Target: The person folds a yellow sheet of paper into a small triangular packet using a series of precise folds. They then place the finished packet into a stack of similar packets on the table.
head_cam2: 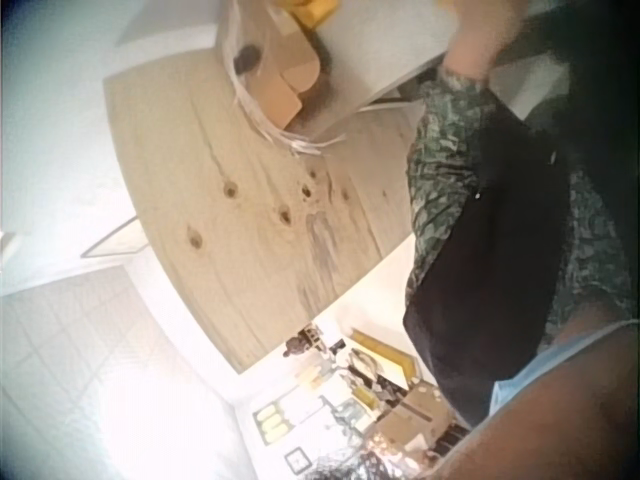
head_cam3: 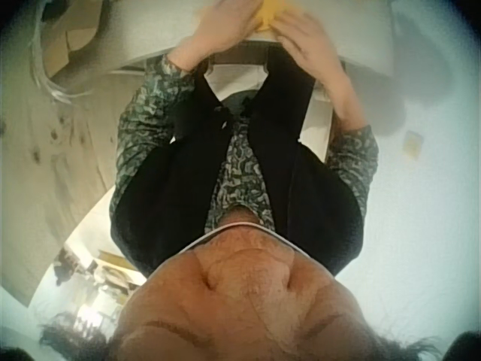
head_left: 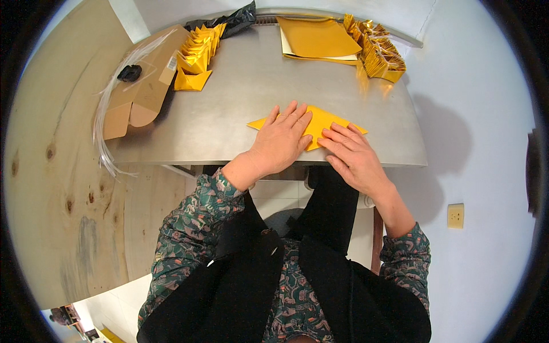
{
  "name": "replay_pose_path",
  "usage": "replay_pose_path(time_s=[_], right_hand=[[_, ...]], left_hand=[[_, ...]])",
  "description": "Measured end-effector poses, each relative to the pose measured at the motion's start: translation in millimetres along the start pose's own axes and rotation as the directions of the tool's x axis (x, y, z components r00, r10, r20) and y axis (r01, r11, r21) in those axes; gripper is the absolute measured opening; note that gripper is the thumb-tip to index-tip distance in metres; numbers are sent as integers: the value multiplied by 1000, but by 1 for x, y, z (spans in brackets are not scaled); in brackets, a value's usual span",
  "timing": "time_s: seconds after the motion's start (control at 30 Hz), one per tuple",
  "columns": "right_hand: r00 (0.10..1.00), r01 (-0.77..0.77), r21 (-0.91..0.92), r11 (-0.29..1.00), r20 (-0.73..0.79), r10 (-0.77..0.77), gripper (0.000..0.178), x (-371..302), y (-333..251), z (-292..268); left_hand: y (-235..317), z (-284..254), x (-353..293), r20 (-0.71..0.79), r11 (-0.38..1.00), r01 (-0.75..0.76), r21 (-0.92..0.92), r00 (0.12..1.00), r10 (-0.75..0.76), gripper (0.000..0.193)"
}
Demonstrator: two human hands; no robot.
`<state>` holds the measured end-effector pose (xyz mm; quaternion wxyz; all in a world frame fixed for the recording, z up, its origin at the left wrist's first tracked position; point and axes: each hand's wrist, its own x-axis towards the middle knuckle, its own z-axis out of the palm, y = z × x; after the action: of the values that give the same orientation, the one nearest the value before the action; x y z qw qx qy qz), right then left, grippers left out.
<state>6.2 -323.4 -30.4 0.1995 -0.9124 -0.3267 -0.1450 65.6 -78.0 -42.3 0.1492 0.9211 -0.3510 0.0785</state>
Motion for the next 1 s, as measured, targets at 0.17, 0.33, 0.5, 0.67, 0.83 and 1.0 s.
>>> replay_pose_path(time_s=[0.17,0.33,0.5,0.67,0.83,1.0], right_hand=[[994,9,-70,997,110,-2,51,-5,1,-5],[989,11,-104,994,147,4,59,-15,0,-8],[986,-1,-84,996,165,15,58,-18,1,-10],[993,-66,-72,995,97,73,57,-19,-8,-1],[995,-99,-115,988,13,101,56,-27,-17,7],[988,-157,-220,963,-27,155,52,-41,-10,1]], left_hand=[[0,-1,0,22,999,-22,-40,999,23,56],[5,5,-5,26,1000,-31,7,999,30,61],[10,6,-7,52,996,-36,85,998,32,64],[12,5,-6,60,998,-13,57,998,9,68],[12,3,-7,74,999,8,36,997,-10,75],[12,0,-5,96,999,27,28,995,-30,78]])
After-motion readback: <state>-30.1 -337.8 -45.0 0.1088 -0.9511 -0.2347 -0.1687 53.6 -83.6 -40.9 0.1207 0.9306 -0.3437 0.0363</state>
